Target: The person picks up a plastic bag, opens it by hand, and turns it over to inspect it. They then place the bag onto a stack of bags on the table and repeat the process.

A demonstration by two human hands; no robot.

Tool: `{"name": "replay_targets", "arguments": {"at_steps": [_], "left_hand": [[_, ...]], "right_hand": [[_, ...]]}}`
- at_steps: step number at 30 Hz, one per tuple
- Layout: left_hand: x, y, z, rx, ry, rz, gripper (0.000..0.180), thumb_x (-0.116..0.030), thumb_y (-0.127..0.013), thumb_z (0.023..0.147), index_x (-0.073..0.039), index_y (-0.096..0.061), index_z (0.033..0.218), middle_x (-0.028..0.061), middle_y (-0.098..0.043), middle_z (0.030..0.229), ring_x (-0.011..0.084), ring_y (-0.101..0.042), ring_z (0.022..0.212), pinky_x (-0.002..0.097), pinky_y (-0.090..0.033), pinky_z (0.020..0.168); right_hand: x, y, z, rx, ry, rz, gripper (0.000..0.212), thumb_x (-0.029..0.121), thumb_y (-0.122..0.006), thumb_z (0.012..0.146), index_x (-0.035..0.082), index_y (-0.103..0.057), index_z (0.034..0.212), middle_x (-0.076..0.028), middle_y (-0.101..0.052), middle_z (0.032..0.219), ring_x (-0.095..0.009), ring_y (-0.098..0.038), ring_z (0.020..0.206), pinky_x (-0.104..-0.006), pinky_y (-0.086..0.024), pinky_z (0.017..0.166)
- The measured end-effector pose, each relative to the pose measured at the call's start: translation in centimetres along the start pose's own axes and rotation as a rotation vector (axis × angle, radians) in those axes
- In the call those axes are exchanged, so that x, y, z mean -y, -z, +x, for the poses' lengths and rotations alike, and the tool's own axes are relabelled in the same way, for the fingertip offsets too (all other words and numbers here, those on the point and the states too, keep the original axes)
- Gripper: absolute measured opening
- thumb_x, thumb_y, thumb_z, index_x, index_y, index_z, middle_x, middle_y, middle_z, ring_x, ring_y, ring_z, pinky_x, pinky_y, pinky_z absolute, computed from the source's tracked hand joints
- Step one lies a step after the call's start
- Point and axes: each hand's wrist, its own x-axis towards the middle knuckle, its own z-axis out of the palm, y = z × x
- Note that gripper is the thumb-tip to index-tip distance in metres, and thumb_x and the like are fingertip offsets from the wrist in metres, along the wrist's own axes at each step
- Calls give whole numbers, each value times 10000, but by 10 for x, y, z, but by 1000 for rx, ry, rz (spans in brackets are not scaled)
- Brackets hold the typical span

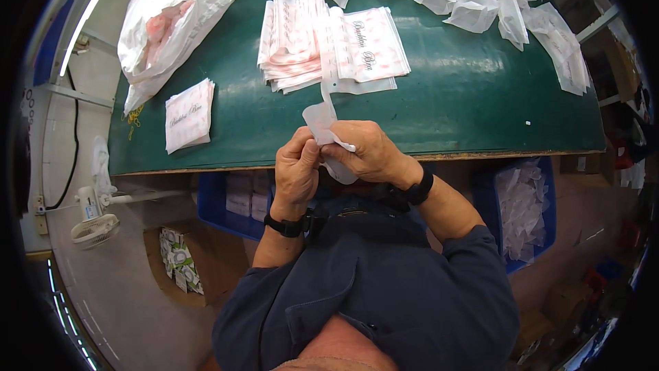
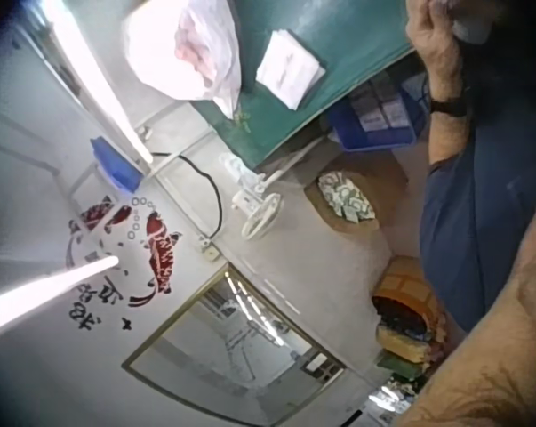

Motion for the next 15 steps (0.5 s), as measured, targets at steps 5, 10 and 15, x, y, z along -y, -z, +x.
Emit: {"name": "replay_targets", "arguments": {"at_steps": [5, 10, 15], "left_hand": [[-5, -14, -2, -130, -1, 30, 153, -145, -655, 998, 4, -646, 1029, -19, -607, 917, 52, -509, 774, 212, -439, 694], [0, -14, -4, -223, -148, 236, 139, -146, -640, 1009, -7, -625, 1009, -35, -600, 876, 41, -516, 794, 197, -444, 712], [-1, -16, -1, -238, -125, 121, 135, -153, -622, 1020, -20, -605, 1010, -38, -587, 867, 35, -509, 783, 185, -440, 707]], "right_hand": [[-2, 5, -4, 44, 1, -121, 180, 146, -752, 870, 14, -632, 895, -133, -633, 797, -322, -609, 696, -376, -489, 640], [12, 7, -6, 146, -60, 126, 173, 138, -735, 885, 7, -628, 921, -78, -623, 796, -196, -587, 676, -320, -472, 638], [5, 10, -1, -24, -307, 324, 161, 122, -706, 896, 3, -597, 880, -60, -609, 762, -140, -563, 667, -296, -461, 620]]}}
